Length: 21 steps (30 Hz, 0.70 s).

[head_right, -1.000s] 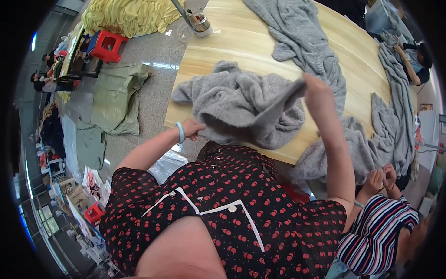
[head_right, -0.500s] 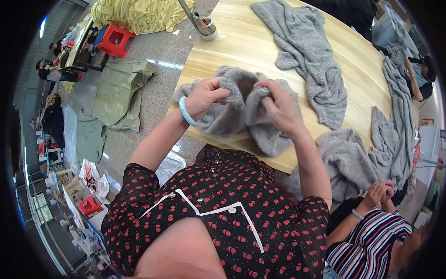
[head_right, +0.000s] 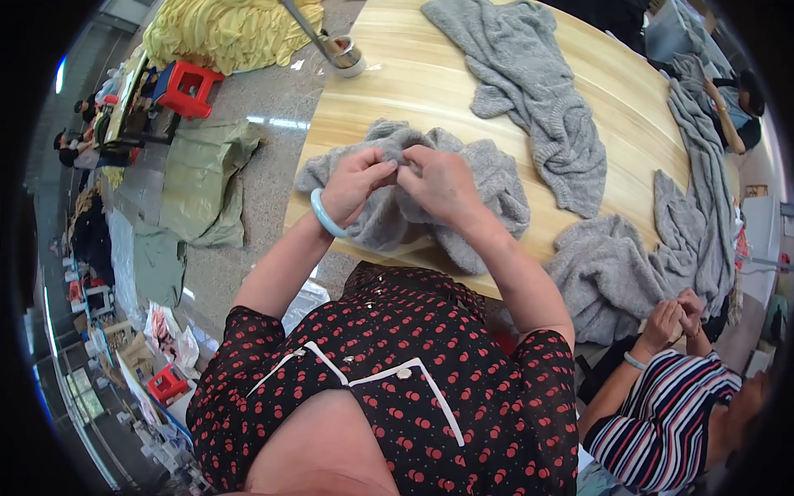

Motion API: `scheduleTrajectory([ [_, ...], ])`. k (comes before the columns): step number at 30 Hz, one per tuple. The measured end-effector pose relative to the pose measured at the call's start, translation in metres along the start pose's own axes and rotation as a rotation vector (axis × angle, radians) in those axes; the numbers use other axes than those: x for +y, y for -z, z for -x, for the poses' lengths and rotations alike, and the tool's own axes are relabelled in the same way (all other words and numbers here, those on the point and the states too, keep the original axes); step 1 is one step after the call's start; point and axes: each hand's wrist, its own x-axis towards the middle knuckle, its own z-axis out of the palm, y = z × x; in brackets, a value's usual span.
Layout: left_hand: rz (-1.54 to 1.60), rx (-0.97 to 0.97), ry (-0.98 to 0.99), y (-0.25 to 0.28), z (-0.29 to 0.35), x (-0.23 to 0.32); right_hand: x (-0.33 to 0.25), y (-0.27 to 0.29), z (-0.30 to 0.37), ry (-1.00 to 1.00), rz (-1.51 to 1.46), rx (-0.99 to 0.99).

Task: Inspecting and picking loose threads from a gray fleece garment on a workbench.

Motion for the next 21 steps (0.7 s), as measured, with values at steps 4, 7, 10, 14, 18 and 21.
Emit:
scheduleTrajectory([
  [4,-0.311,0.182,-0.235,-0.012,-0.007,-0.017,0.017,-0.007,-0.002,-0.013,0.037,0.101],
  [7,-0.322,0.227,-0.301,-0.027,-0.011,-0.030,0.034,-0.009,0.000,-0.003,-0.019,0.185],
  [10,-0.764,0.290,-0.429,-0.029,-0.014,-0.033,0.044,-0.012,0.004,0.046,0.011,0.219],
  [14,-0.674,0.209,-0.069,-0.018,-0.021,-0.037,0.055,-0.017,0.006,-0.022,0.082,0.011],
  [18,-0.408,0.125,0.142,0.002,-0.021,-0.036,0.071,0.001,0.012,-0.011,-0.009,-0.179],
  [21,-0.452,-0.083,0.154,0.022,-0.021,-0.028,0.086,0.028,0.019,0.040,0.074,-0.160],
])
